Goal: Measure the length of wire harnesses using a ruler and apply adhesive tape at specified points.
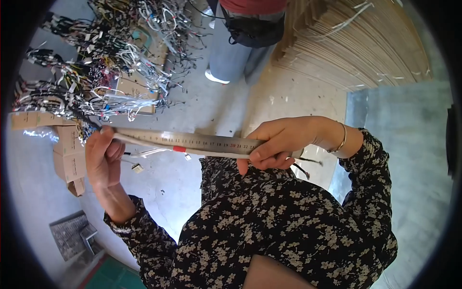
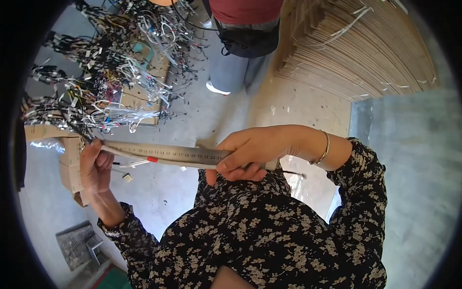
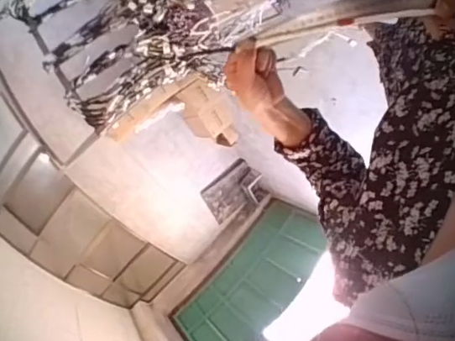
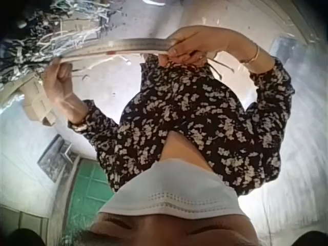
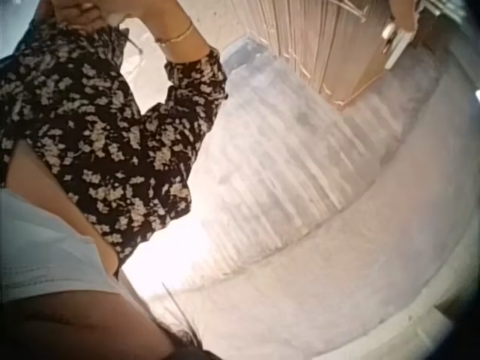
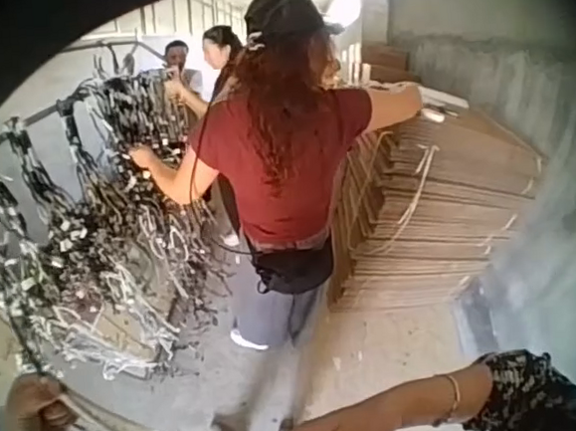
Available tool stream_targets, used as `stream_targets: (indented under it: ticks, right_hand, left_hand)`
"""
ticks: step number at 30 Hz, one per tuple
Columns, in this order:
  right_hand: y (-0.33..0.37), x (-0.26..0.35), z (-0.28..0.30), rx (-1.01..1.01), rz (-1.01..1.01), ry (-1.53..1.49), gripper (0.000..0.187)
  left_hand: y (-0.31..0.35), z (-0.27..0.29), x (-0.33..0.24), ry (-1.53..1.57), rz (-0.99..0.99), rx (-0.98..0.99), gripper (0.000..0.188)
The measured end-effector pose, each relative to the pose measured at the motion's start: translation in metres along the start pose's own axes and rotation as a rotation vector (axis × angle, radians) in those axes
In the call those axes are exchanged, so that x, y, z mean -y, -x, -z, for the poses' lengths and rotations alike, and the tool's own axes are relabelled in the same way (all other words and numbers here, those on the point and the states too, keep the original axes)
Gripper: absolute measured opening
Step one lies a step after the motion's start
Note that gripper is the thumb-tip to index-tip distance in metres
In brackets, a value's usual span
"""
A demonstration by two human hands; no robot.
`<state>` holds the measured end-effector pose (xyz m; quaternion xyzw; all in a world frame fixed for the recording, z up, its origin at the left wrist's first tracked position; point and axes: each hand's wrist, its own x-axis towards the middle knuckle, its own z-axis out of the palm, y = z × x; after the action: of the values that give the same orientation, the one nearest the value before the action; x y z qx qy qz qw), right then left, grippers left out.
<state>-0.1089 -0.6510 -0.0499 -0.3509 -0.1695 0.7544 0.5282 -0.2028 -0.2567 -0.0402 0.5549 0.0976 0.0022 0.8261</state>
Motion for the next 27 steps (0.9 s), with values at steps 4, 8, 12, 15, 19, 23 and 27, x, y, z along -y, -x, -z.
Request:
stream_targets:
  ticks: [4, 8, 12, 15, 19, 23, 27]
  right_hand:
    - [0.007, -0.003, 0.001, -0.027, 0.035, 0.102, 0.031]
    - [0.019, -0.004, -0.002, -0.067, 0.094, 0.145, 0.030]
    - [0.021, -0.006, -0.004, -0.042, 0.072, 0.032, 0.032]
    - [0.021, -0.008, -0.005, -0.059, 0.075, 0.023, 0.026]
    - [0.023, -0.011, -0.003, -0.059, 0.084, 0.019, 0.025]
    - [0.024, -0.010, -0.002, -0.064, 0.076, 0.017, 0.026]
    - [0.024, -0.012, 0.000, -0.028, 0.090, -0.010, 0.029]
  left_hand:
    - [0.000, 0.025, -0.013, 0.019, 0.001, -0.129, 0.009]
    - [-0.005, 0.025, -0.017, -0.006, 0.007, -0.096, 0.007]
    - [-0.002, 0.023, -0.021, -0.031, -0.002, -0.109, 0.009]
    - [-0.002, 0.021, -0.021, -0.040, -0.013, -0.101, 0.009]
    - [-0.001, 0.013, -0.022, -0.114, -0.004, -0.188, 0.027]
    - [-0.003, 0.016, -0.023, -0.126, 0.001, -0.191, 0.027]
    - [-0.004, 0.015, -0.024, -0.116, 0.018, -0.166, 0.027]
